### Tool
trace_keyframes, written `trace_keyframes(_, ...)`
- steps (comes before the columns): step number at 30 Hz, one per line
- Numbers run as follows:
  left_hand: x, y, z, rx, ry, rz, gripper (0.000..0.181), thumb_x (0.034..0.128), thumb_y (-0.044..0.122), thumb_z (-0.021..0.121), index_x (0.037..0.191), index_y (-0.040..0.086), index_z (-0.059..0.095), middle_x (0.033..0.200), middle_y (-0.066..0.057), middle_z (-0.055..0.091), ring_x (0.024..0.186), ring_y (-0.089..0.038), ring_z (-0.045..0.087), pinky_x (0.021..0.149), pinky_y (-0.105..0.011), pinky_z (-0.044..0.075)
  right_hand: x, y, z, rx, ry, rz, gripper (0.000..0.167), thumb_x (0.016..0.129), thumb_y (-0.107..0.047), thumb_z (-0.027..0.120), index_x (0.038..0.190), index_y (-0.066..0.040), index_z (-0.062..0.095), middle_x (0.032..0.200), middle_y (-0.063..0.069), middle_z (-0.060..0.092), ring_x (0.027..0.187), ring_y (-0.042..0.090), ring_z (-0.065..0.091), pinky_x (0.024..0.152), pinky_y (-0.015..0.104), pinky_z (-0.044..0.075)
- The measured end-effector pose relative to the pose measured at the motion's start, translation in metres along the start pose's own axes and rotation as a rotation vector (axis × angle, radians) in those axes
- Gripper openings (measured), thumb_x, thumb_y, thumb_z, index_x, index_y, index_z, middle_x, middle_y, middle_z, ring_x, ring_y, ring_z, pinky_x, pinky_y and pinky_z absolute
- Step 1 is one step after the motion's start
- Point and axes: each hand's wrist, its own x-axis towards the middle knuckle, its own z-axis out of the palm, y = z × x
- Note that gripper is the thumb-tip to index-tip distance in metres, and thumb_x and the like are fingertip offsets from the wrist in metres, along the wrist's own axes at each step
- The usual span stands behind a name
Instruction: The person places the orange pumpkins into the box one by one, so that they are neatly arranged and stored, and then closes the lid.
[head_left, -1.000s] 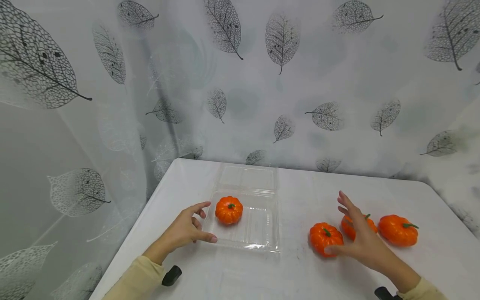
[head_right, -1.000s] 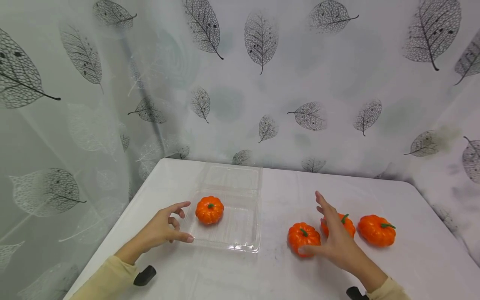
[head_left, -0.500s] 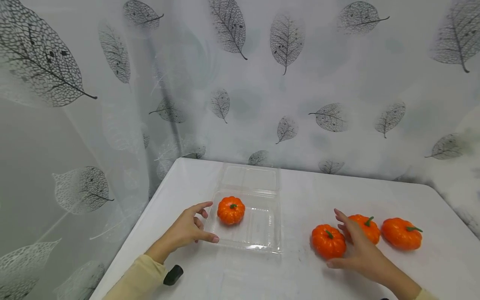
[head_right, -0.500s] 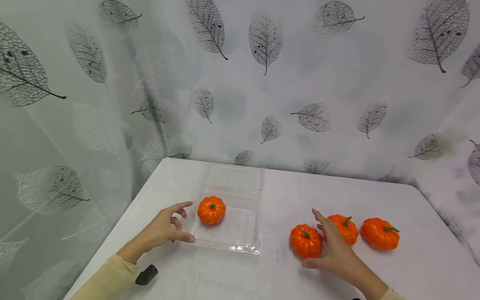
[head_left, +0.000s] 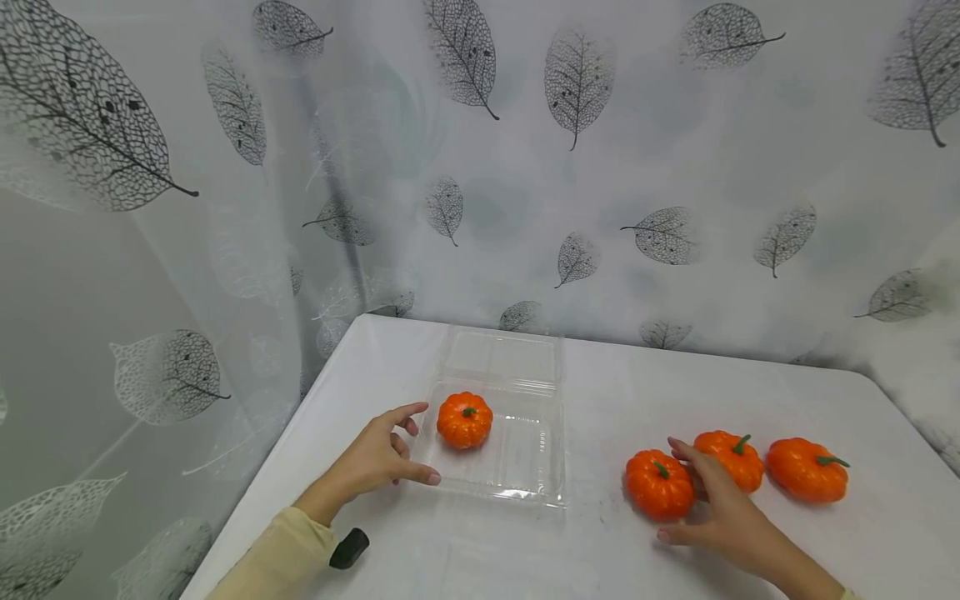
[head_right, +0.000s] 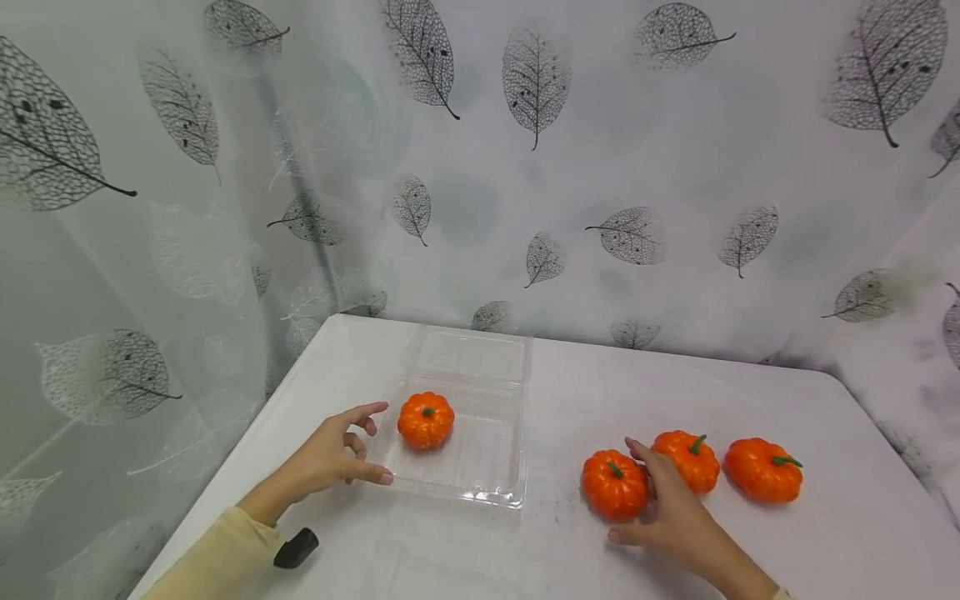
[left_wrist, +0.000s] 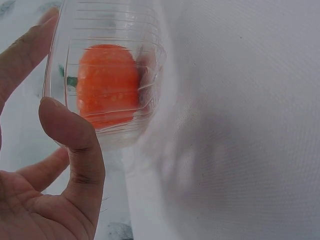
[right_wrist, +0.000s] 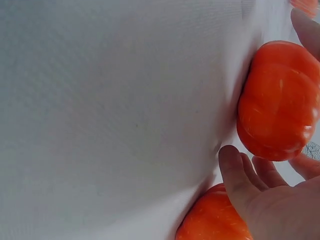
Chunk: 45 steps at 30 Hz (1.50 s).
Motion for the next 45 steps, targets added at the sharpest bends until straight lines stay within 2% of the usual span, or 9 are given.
trace_keyframes(9, 0.001, 0.001, 0.002, -0.002, 0.005, -0.004, 0.106, 0.0604, 0.019, 0.1, 0.151, 0.011, 0.046, 0.12, -0.016, 0.051, 0.064, -0.018, 0.048, 0.054, -0.034, 0.053, 0.003, 0.004, 0.003, -0.016, -0.007, 0.09, 0.125, 0.063, -0.05, 0.094, 0.155, -0.002, 0.025, 0.15, 0.029, 0.033, 0.124, 0.047, 0.051, 0.097, 0.062, 0.047)
trace_keyframes(16, 0.001, 0.002, 0.002, -0.001, 0.008, 0.0, 0.106, 0.06, 0.019, 0.1, 0.151, 0.011, 0.046, 0.118, -0.015, 0.051, 0.063, -0.018, 0.047, 0.053, -0.033, 0.052, 0.005, 0.006, 0.006, -0.015, 0.015, 0.088, 0.113, 0.069, -0.045, 0.093, 0.152, 0.0, 0.03, 0.146, 0.029, 0.037, 0.12, 0.044, 0.052, 0.095, 0.06, 0.049)
trace_keyframes(21, 0.001, 0.002, 0.001, 0.0, 0.009, 0.002, 0.106, 0.06, 0.019, 0.1, 0.151, 0.011, 0.046, 0.118, -0.016, 0.05, 0.064, -0.018, 0.047, 0.053, -0.033, 0.052, 0.006, 0.003, 0.007, 0.008, 0.021, 0.097, 0.109, 0.069, -0.045, 0.093, 0.15, -0.002, 0.034, 0.145, 0.028, 0.041, 0.12, 0.044, 0.053, 0.094, 0.06, 0.049)
trace_keyframes(31, 0.0, 0.003, 0.0, -0.008, 0.01, 0.004, 0.106, 0.0598, 0.018, 0.1, 0.151, 0.01, 0.046, 0.118, -0.016, 0.05, 0.065, -0.018, 0.047, 0.053, -0.032, 0.051, 0.013, -0.011, 0.014, 0.21, -0.016, 0.155, 0.102, 0.073, -0.032, 0.093, 0.152, -0.003, 0.036, 0.149, 0.028, 0.038, 0.123, 0.044, 0.051, 0.092, 0.051, 0.054)
trace_keyframes(36, 0.0, 0.002, 0.0, 0.002, 0.004, -0.003, 0.106, 0.0616, 0.019, 0.099, 0.152, 0.011, 0.045, 0.119, -0.016, 0.051, 0.063, -0.019, 0.049, 0.054, -0.033, 0.053, 0.016, -0.02, 0.019, 0.3, -0.04, 0.186, 0.098, 0.078, -0.029, 0.09, 0.153, -0.002, 0.034, 0.152, 0.028, 0.035, 0.128, 0.046, 0.049, 0.097, 0.051, 0.051)
trace_keyframes(40, -0.001, 0.002, 0.0, 0.003, -0.001, -0.005, 0.106, 0.0619, 0.02, 0.099, 0.152, 0.011, 0.045, 0.119, -0.017, 0.051, 0.063, -0.018, 0.049, 0.054, -0.033, 0.053, 0.017, -0.032, 0.022, 0.379, -0.05, 0.183, 0.098, 0.077, -0.024, 0.09, 0.154, -0.002, 0.033, 0.153, 0.027, 0.035, 0.131, 0.047, 0.046, 0.098, 0.049, 0.051)
trace_keyframes(45, -0.003, 0.002, -0.001, -0.002, -0.004, 0.003, 0.106, 0.0619, 0.02, 0.099, 0.152, 0.01, 0.045, 0.119, -0.018, 0.05, 0.061, -0.018, 0.049, 0.053, -0.032, 0.052, 0.016, -0.049, 0.024, 0.478, -0.071, 0.132, 0.093, 0.078, -0.02, 0.089, 0.153, -0.005, 0.036, 0.153, 0.023, 0.037, 0.131, 0.042, 0.049, 0.096, 0.046, 0.053)
